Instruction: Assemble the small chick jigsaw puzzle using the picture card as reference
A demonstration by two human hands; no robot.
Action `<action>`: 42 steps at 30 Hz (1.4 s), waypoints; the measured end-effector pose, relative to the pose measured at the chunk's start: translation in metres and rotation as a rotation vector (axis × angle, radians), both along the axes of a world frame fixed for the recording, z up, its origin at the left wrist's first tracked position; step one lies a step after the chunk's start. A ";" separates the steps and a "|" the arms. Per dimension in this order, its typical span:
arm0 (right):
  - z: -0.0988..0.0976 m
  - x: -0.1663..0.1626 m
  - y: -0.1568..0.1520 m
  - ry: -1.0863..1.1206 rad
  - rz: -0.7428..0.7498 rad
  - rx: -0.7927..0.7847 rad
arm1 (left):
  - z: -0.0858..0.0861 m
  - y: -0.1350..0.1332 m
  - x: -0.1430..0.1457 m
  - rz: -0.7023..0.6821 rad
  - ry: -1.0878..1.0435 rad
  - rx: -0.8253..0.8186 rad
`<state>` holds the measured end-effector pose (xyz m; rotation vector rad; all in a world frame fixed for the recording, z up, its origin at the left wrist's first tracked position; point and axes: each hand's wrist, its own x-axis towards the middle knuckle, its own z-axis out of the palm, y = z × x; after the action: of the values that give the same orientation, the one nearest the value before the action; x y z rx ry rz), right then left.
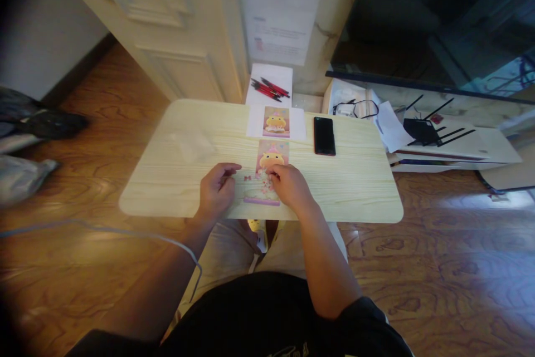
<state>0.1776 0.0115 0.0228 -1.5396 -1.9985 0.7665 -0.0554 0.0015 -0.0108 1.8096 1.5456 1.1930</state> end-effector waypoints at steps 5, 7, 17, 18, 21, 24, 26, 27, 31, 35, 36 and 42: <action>0.004 -0.010 -0.002 -0.019 0.012 0.093 | -0.005 0.001 -0.002 0.082 -0.090 -0.023; 0.005 -0.021 -0.002 -0.076 0.058 0.143 | -0.005 0.002 -0.001 0.077 -0.101 -0.008; -0.001 -0.067 0.008 -0.411 0.162 0.133 | -0.005 0.002 0.000 0.055 -0.036 -0.009; -0.001 -0.068 0.007 -0.411 0.160 0.130 | -0.005 0.002 0.000 0.046 -0.023 -0.007; 0.000 -0.067 0.004 -0.356 0.166 0.117 | -0.006 0.003 0.000 0.029 0.030 0.000; 0.000 -0.054 0.003 -0.156 0.120 0.132 | -0.004 0.004 0.001 -0.024 0.123 0.009; -0.003 -0.036 0.004 0.013 0.048 0.111 | 0.000 0.003 0.003 -0.117 0.216 0.030; -0.005 -0.025 0.005 0.073 -0.029 0.080 | 0.002 0.003 0.005 -0.171 0.266 0.042; -0.013 0.017 0.007 0.233 -0.291 -0.070 | 0.010 0.000 0.013 -0.289 0.416 0.057; -0.013 0.035 0.004 0.412 -0.348 -0.126 | 0.014 -0.001 0.017 -0.319 0.492 0.051; -0.013 0.035 0.004 0.443 -0.348 -0.131 | 0.015 -0.001 0.018 -0.320 0.496 0.049; -0.013 0.039 0.004 0.447 -0.279 -0.146 | 0.015 -0.001 0.017 -0.322 0.522 0.046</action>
<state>0.2162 0.0156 0.0100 -1.5209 -1.3992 1.0474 -0.0381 0.0003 0.0038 2.4214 1.4019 0.6376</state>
